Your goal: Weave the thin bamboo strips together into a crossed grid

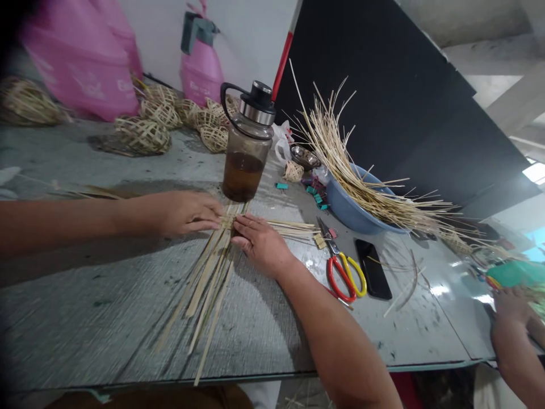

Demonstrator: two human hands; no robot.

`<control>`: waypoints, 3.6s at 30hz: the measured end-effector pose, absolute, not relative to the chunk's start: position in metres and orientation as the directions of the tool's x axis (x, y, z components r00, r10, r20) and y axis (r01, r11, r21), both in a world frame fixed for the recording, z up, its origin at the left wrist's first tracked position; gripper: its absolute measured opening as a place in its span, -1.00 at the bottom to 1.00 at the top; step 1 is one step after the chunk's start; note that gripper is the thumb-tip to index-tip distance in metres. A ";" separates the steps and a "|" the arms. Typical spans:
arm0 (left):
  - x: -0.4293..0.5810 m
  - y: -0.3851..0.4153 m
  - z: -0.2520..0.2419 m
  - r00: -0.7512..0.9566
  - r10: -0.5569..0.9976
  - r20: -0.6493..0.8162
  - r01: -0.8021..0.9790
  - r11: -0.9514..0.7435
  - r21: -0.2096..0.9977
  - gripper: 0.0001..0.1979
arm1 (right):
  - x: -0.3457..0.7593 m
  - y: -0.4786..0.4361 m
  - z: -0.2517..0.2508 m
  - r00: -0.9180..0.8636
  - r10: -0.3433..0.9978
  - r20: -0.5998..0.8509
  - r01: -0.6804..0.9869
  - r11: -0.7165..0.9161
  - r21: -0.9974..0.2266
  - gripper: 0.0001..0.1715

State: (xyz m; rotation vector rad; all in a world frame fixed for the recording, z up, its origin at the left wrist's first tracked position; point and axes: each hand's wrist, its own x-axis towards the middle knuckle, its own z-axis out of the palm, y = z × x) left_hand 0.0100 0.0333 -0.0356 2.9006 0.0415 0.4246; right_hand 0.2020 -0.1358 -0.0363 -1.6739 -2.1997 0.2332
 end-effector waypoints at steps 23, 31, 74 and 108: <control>0.015 0.034 -0.063 0.915 0.021 0.402 -0.073 -0.974 0.215 -0.61 | 0.208 -0.133 -0.041 -0.253 0.946 0.201 0.881 0.312 -0.355 -0.48; 0.018 0.041 -0.071 0.884 -0.033 0.466 -0.125 -0.978 0.168 -0.67 | 0.210 -0.131 -0.054 -0.234 0.916 0.325 0.876 0.344 -0.338 -0.51; 0.014 0.031 -0.057 0.890 0.021 0.455 -0.111 -0.959 0.262 -0.76 | 0.216 -0.124 -0.054 -0.258 0.871 0.418 0.823 0.425 -0.378 -0.71; 0.012 0.034 -0.057 0.888 0.012 0.459 -0.140 -0.945 0.297 -0.80 | 0.212 -0.130 -0.046 -0.346 0.862 0.371 0.830 0.465 -0.307 -0.70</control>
